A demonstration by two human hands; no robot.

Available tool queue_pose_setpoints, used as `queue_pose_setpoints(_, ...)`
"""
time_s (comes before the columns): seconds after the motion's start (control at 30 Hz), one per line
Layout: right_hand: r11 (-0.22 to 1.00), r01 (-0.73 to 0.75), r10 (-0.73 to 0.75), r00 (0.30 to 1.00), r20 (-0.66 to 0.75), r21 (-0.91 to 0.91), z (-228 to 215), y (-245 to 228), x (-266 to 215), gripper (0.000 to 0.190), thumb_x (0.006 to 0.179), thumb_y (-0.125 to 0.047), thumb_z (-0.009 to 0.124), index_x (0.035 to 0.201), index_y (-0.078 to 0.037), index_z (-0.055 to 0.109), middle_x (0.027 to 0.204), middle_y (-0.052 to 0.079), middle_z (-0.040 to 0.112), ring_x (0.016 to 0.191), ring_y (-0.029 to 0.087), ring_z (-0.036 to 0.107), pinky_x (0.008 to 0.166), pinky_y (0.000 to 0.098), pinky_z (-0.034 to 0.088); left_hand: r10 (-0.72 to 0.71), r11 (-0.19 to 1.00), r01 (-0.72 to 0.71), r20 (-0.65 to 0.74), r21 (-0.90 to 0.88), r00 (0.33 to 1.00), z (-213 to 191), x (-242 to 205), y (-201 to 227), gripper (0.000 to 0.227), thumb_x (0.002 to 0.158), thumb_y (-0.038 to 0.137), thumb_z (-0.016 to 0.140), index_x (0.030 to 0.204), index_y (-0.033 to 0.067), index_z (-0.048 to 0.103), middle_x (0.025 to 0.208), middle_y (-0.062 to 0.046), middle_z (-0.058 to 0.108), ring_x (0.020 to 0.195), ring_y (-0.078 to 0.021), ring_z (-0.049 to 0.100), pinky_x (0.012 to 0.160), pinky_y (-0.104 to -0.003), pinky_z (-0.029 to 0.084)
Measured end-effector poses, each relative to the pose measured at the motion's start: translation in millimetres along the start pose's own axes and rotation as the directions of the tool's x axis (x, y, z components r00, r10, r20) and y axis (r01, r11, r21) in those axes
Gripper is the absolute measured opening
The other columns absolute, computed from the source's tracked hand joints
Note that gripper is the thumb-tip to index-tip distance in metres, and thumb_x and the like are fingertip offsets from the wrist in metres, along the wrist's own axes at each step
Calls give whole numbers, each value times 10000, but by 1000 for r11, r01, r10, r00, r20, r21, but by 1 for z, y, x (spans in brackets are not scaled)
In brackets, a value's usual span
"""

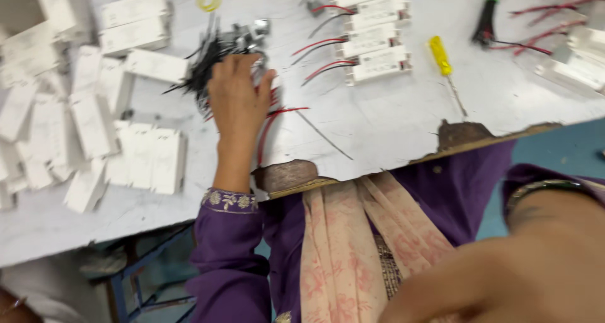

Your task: The person connects wires to electronic components by hand and organizes the finished items on a workbench. They insert red and black wires into connectors on white rectangular units and move bundles of wires aside to reach their work.

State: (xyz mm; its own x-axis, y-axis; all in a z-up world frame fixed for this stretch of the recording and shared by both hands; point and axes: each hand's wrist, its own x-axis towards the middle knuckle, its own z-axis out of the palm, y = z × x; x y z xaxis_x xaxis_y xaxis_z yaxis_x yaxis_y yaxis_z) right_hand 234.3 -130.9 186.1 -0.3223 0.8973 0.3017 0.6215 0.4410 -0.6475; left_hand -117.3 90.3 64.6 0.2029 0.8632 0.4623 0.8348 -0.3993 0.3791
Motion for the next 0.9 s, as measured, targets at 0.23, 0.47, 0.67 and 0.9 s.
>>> queue_pose_setpoints(0.23, 975, -118, 133, 988, -73, 188, 13, -2, 52, 335, 907, 23, 680, 1223, -63, 610, 1125, 87, 709, 974, 199, 694, 888, 322, 548, 1, 996, -1, -2, 94, 1000, 26, 4, -11, 144, 913, 176, 780, 1044, 142, 731, 996, -19, 675, 972, -258, 590, 815, -435, 420)
queue_pose_setpoints(0.47, 968, -85, 138, 965, -222, 234, 32, 4, 90, 383, 920, 68, 661, 1289, 7, 581, 1145, 117, 703, 991, 210, 706, 887, 303, 564, -30, 962, 23, -22, -273, 999, -6, 7, 27, 94, 927, 115, 752, 1014, 112, 715, 967, -20, 700, 877, -219, 602, 813, -375, 435)
queue_pose_setpoints(0.67, 961, -129, 182, 961, -208, 246, 91, 48, 97, 493, 926, 27, 691, 1407, -26, 599, 1337, 149, 610, 1089, 204, 696, 850, 289, 610, -13, 451, 276, 303, -849, 953, 1, -32, 115, 152, 965, 186, 738, 1078, 84, 733, 1024, 3, 723, 952, -102, 656, 873, -275, 486)
queue_pose_setpoints(0.9, 940, -106, 184, 958, -220, 323, 87, 70, 93, 416, 932, -39, 714, 1342, -19, 648, 1225, 125, 619, 1040, 168, 653, 806, 267, 622, 50, 439, 305, 362, -845, 931, 11, -16, 130, 177, 944, 209, 740, 1050, 67, 753, 984, -4, 759, 893, -99, 641, 814, -271, 457)
